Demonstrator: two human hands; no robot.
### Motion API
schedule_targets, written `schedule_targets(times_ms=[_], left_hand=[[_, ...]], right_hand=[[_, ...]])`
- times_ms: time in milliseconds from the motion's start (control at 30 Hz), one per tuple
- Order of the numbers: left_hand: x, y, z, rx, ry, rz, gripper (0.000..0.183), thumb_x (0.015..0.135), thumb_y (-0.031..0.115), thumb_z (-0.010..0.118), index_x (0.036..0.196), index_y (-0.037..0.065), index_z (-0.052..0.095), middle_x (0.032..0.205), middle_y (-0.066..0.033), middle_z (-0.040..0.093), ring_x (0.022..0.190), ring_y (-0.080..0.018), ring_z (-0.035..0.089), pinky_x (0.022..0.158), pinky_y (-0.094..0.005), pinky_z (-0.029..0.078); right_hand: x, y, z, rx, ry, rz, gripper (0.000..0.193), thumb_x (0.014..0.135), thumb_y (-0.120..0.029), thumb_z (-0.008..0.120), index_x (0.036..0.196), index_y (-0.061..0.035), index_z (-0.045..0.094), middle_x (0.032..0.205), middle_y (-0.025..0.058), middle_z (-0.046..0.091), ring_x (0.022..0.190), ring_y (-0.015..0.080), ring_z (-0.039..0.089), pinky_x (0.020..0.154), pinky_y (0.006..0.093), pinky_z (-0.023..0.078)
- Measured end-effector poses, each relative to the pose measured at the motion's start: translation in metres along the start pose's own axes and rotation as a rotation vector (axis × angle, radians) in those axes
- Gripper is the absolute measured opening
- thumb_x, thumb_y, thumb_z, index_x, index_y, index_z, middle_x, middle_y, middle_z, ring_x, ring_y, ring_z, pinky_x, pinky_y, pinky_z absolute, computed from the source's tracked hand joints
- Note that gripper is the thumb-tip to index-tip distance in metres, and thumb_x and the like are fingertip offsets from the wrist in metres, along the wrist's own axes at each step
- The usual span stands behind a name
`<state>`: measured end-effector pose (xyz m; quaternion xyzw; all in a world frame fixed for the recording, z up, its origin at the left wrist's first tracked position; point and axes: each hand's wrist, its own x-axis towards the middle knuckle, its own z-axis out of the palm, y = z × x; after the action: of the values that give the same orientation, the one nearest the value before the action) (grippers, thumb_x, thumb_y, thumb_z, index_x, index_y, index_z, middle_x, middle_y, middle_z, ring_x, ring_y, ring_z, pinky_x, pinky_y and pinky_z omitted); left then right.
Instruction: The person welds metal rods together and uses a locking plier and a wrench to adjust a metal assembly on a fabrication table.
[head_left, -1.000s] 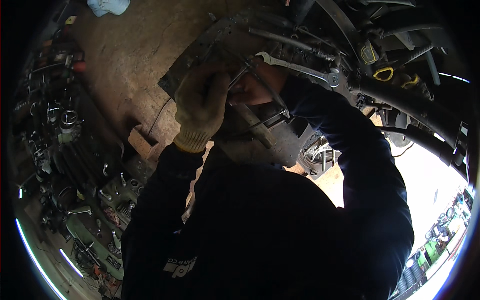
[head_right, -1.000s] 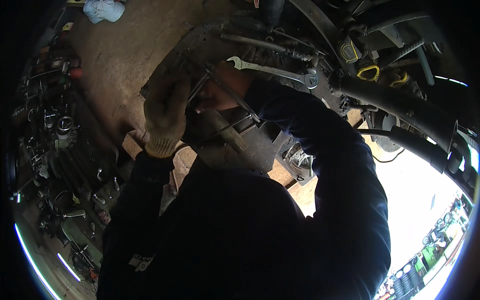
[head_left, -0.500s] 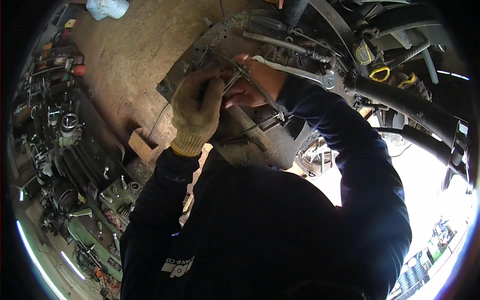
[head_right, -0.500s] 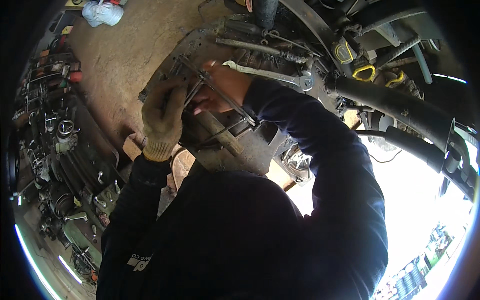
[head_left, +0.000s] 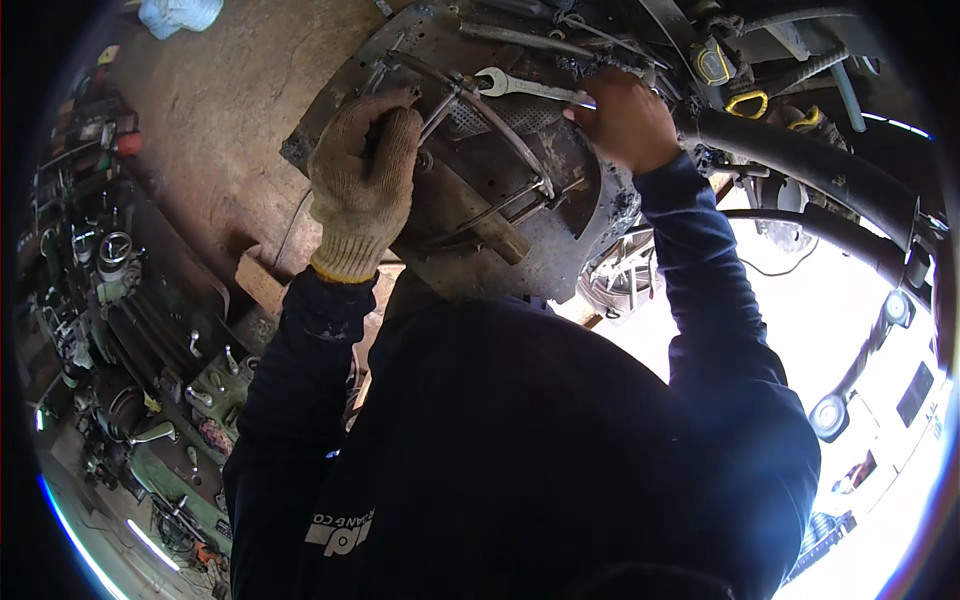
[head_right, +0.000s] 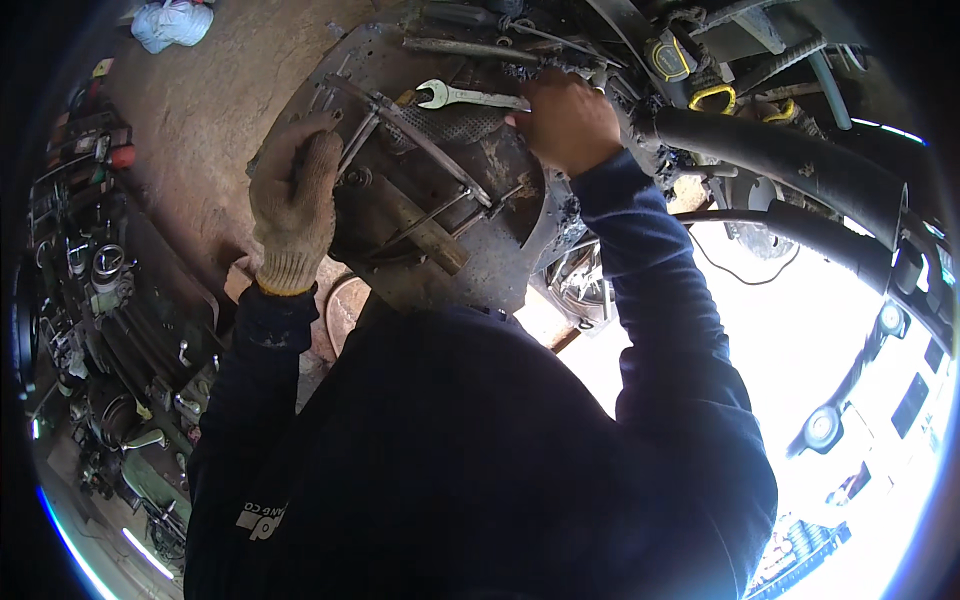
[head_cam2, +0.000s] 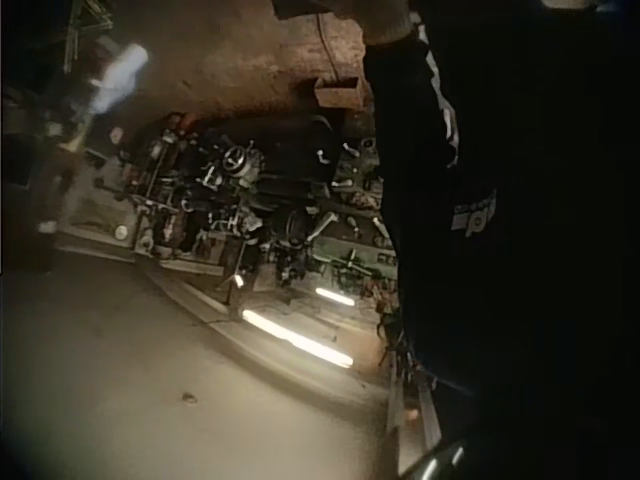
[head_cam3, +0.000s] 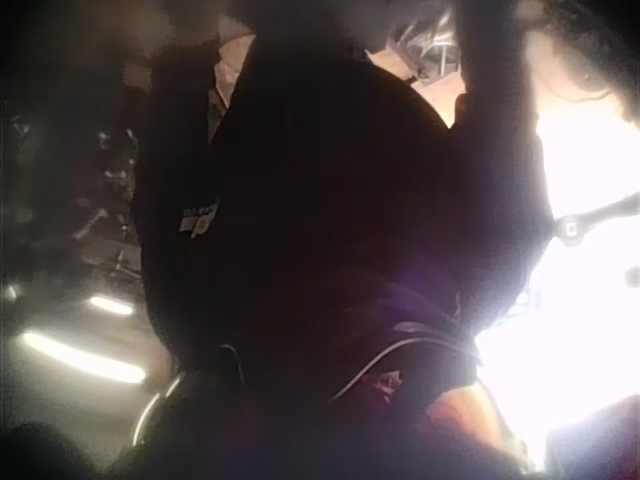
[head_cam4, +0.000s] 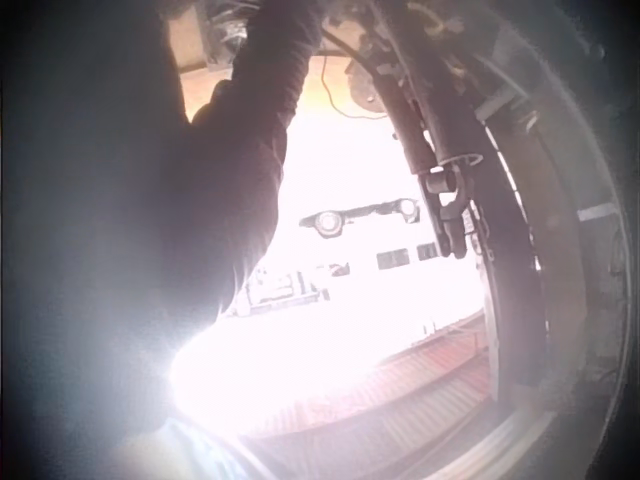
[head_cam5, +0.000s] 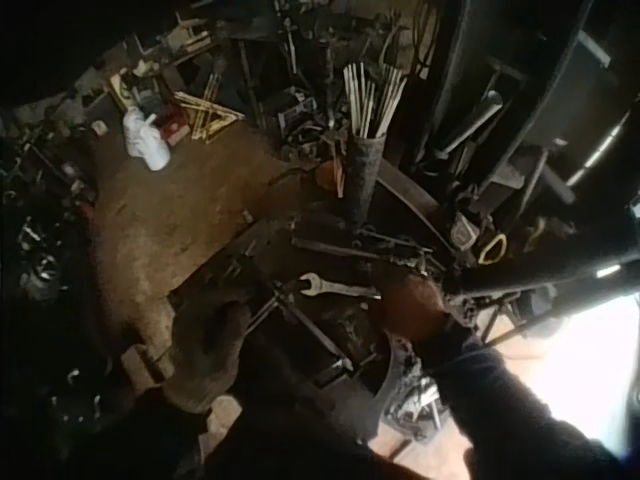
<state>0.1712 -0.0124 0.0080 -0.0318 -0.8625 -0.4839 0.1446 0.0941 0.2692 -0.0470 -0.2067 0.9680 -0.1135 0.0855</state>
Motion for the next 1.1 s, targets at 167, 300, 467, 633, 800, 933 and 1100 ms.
schedule_targets(times_ms=[167,300,467,633,800,933,1100], left_hand=[[0.003,-0.001,0.0,0.009,-0.005,0.055,0.017,0.091,0.014,0.071,0.105,0.004,0.07,0.091,-0.0078,0.069,0.073,-0.0127,0.066,0.063,-0.0269,0.053],[0.001,-0.004,-0.001,-0.011,0.001,0.058,0.017,0.091,0.015,0.071,0.105,0.004,0.07,0.092,-0.0087,0.07,0.073,-0.0129,0.066,0.064,-0.0266,0.053],[0.002,0.0,0.0,-0.03,-0.006,0.057,0.017,0.091,0.015,0.071,0.104,0.004,0.07,0.092,-0.0086,0.07,0.073,-0.0137,0.067,0.064,-0.0269,0.053],[0.0,-0.009,0.0,-0.026,0.016,0.077,0.017,0.092,0.014,0.07,0.106,0.006,0.07,0.088,-0.0075,0.07,0.071,-0.0134,0.066,0.063,-0.0268,0.052],[0.001,-0.008,0.001,-0.002,0.021,0.095,0.018,0.092,0.014,0.071,0.108,0.007,0.07,0.088,-0.0073,0.07,0.07,-0.012,0.065,0.061,-0.0262,0.051],[-0.001,-0.012,0.0,-0.034,0.024,0.08,0.018,0.092,0.015,0.071,0.108,0.007,0.07,0.087,-0.0071,0.07,0.07,-0.0114,0.065,0.061,-0.0257,0.051],[0.0,-0.012,0.002,-0.02,0.026,0.098,0.02,0.092,0.016,0.072,0.108,0.006,0.07,0.088,-0.0071,0.07,0.071,-0.0109,0.065,0.061,-0.025,0.051]], right_hand=[[0.003,0.008,0.013,0.032,0.103,-0.061,0.03,0.09,-0.031,0.068,0.105,-0.0053,0.064,0.097,0.0172,0.066,0.093,0.0383,0.066,0.077,0.0488,0.053],[-0.003,0.0,-0.004,0.143,0.047,0.067,0.029,0.092,-0.032,0.066,0.108,-0.0078,0.066,0.094,0.0195,0.069,0.092,0.0365,0.068,0.078,0.0467,0.054],[-0.008,0.015,-0.001,0.528,0.229,-0.292,0.03,0.094,-0.03,0.066,0.115,-0.0085,0.068,0.097,0.0179,0.071,0.087,0.0349,0.069,0.075,0.0421,0.055],[-0.002,-0.002,-0.009,0.304,0.117,-0.44,0.031,0.096,-0.033,0.061,0.118,-0.0129,0.069,0.099,0.0138,0.072,0.085,0.0309,0.07,0.077,0.0412,0.055],[0.004,-0.017,-0.002,0.269,0.044,-0.542,0.027,0.094,-0.028,0.065,0.112,-0.0087,0.071,0.09,0.0141,0.071,0.078,0.0315,0.068,0.071,0.042,0.054],[0.011,-0.024,-0.011,0.292,0.008,-0.564,0.029,0.093,-0.027,0.065,0.114,-0.0086,0.07,0.091,0.0144,0.071,0.082,0.0315,0.068,0.075,0.0424,0.054],[0.017,-0.025,-0.013,0.287,-0.075,-0.549,0.029,0.093,-0.029,0.063,0.116,-0.0114,0.07,0.092,0.0145,0.071,0.085,0.0332,0.068,0.077,0.0436,0.053]])
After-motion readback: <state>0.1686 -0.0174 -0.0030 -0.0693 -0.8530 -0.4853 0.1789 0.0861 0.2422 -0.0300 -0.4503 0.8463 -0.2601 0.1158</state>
